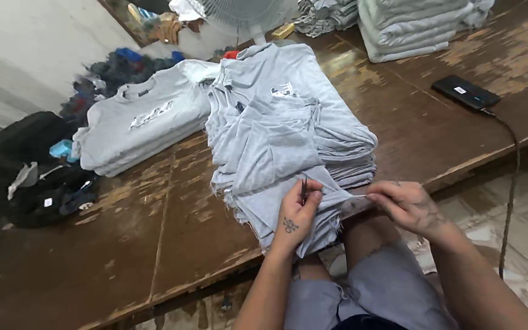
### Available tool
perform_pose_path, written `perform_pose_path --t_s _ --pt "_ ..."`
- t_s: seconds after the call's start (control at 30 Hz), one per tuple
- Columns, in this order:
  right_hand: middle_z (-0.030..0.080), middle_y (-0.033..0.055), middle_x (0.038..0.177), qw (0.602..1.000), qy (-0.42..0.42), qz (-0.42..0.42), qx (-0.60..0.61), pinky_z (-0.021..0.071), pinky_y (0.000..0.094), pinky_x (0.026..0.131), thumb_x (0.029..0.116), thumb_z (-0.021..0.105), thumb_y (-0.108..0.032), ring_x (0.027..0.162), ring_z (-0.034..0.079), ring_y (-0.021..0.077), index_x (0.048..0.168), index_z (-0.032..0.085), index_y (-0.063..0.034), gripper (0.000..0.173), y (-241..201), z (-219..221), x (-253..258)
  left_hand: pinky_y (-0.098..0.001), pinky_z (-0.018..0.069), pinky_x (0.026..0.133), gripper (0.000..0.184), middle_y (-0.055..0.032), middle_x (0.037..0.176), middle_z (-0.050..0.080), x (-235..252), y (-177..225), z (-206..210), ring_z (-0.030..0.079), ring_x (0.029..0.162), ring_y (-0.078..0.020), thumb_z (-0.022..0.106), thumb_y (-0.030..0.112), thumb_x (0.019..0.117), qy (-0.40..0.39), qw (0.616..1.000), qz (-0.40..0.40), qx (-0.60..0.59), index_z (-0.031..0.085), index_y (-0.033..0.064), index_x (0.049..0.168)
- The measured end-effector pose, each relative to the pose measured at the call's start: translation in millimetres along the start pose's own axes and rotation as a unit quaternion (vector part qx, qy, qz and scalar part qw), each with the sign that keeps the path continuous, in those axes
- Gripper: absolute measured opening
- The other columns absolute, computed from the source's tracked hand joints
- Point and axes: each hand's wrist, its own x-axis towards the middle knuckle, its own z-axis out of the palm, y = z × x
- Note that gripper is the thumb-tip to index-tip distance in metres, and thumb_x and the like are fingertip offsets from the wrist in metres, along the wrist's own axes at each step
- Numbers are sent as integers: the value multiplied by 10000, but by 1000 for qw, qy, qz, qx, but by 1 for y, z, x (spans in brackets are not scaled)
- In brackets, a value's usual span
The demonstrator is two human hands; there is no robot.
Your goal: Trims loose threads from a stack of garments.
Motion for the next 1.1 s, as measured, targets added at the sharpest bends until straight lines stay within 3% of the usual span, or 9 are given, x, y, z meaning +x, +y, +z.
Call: perform_pose_path --t_s 0.07,0.2,0.33,0.43,0.53,0.6,0.7,0.83,1.1 --pt "672 103 756 999 -23 17 -20 531 304 614 1011 514 -216 652 637 156 932 700 -10 288 0 -5 -1 -152 489 688 167 36 857 645 1 -2 1 569 737 39 537 19 971 9 1000 -4 -7 650 -56 1069" --pt "713 180 1034 996 -49 78 -2 590 483 769 997 595 -477 866 704 300 1300 620 21 584 -26 11 13 -155 494 673 162 57 830 625 3 -4 2 569 720 33 534 10 967 10 1000 7 -17 641 -43 1076" --pt "723 176 856 1000 15 6 -20 595 467 645 955 583 -127 728 728 312 1023 685 29 198 -27 47 24 -147 478 656 178 77 809 612 2 -3 -1 555 703 42 541 4 953 -4 999 28 -14 633 -50 1095" --pt "725 173 798 998 -35 41 -29 595 490 657 966 591 -75 703 730 327 990 727 24 170 -25 28 18 -170 490 660 270 39 822 625 0 2 -13 562 696 16 563 62 967 -56 996 8 75 610 -60 1203" --pt "730 158 821 999 -37 14 -36 601 457 679 986 570 -90 734 735 301 966 728 11 188 -21 10 4 -394 550 694 470 -97 924 690 -5 21 -24 646 747 -188 589 222 982 -135 944 2 302 552 -14 1387" --pt "724 153 810 999 -8 -30 -40 597 430 657 981 541 -75 721 729 285 944 718 9 200 -25 9 -2 -485 568 673 423 -123 987 713 -9 38 -24 699 799 -263 593 244 968 -157 902 74 395 612 0 1312" --pt "712 128 781 997 24 -50 -59 581 411 600 994 507 -102 688 716 264 928 709 -14 229 -31 11 -7 -433 564 582 272 -92 901 707 -10 58 -18 705 747 -254 598 219 936 -169 847 226 451 713 62 1126" --pt "686 112 742 995 38 -50 -75 552 388 547 995 495 -130 641 690 247 896 694 -32 243 -39 10 -10 -416 520 539 235 -88 822 702 -8 69 -7 688 686 -288 598 132 901 -169 771 289 542 754 103 1074" --pt "700 99 771 995 70 -64 -1 558 305 624 1015 509 -141 689 689 183 906 682 -31 232 -42 14 -8 -415 518 524 275 -94 843 708 -12 69 -9 689 679 -284 582 148 919 -142 766 283 560 756 100 1127"
